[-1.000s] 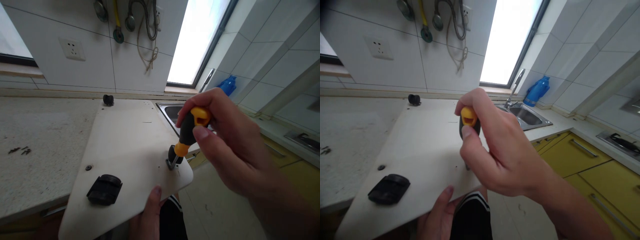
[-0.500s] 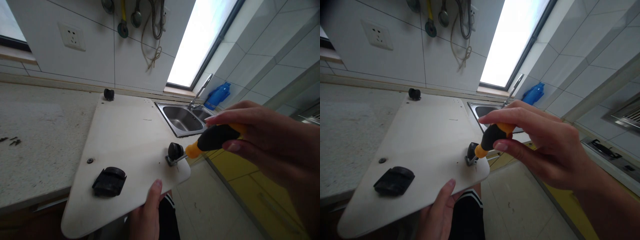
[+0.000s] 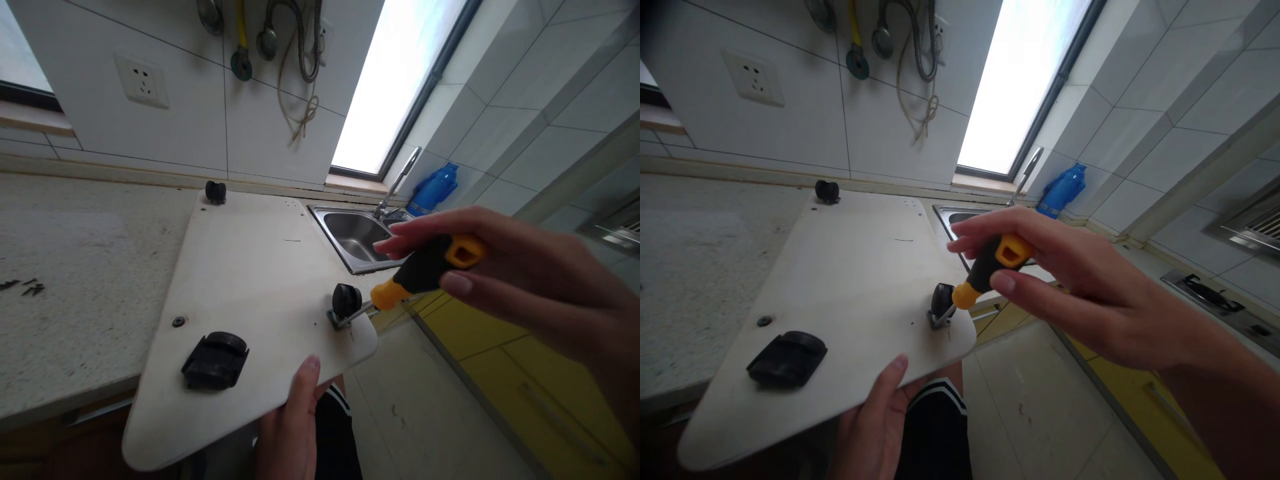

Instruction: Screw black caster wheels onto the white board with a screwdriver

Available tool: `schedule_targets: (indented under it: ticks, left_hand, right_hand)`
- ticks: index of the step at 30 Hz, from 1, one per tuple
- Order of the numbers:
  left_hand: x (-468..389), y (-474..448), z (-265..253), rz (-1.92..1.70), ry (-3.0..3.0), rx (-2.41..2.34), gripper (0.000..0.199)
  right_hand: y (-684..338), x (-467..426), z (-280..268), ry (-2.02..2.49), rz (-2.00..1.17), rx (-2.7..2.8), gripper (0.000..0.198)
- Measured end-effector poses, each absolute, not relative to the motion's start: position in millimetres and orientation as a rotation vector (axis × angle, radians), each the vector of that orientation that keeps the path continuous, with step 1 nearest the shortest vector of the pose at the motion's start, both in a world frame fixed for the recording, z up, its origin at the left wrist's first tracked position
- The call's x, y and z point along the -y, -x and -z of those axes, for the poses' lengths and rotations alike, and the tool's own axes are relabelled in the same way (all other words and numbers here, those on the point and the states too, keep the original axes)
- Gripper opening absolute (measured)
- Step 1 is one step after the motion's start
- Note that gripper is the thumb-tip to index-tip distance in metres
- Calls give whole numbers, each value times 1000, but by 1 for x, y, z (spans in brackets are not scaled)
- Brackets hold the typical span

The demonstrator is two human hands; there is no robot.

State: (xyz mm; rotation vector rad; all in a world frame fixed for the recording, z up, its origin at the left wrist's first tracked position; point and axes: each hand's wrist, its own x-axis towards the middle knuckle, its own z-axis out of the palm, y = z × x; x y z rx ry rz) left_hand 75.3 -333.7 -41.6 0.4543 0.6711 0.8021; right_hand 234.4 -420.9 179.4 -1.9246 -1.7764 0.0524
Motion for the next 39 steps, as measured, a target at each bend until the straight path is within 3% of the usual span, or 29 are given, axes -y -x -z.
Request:
schedule_targets:
  ticks: [4,6,11,17,24,29,33,36,39]
  left_hand:
    - [333,-77,40,-809,-349,-693,80]
    - [331,-79,40,-815,-347,-698,77]
    - [314,-85,40,-879,-403,-647,72]
    - [277,-86,36,-960,-457,-681,59]
    - [234,-78,35,-1000,-490,-699,50]
    - [217,-75,39,-1009,-527,-659,49]
    - [212,-74,42,-986,-515,-659,50]
    - [211,-75,43,-982,-510,-649,51]
    - [211,-75,43,-983,-501,-650,52]
  right_hand:
    - [-243,406,-173,1978,368,1716,27]
    - [-245,399,-173,1922,252,1739,23]
    - [-249,377,-195,1898,-357,1840,51]
    - [-241,326,-202,2280,267,1846,52]
    - [-244,282,-225,2279,-134,2066,44]
    - [-232,259,-221,2318,83,2021,60]
    - [-224,252,-226,2213,-98,2205,33]
    - [-226,245,-233,2272,-189,2219,40]
    - [-225,237,-232,2426,6,2142,63]
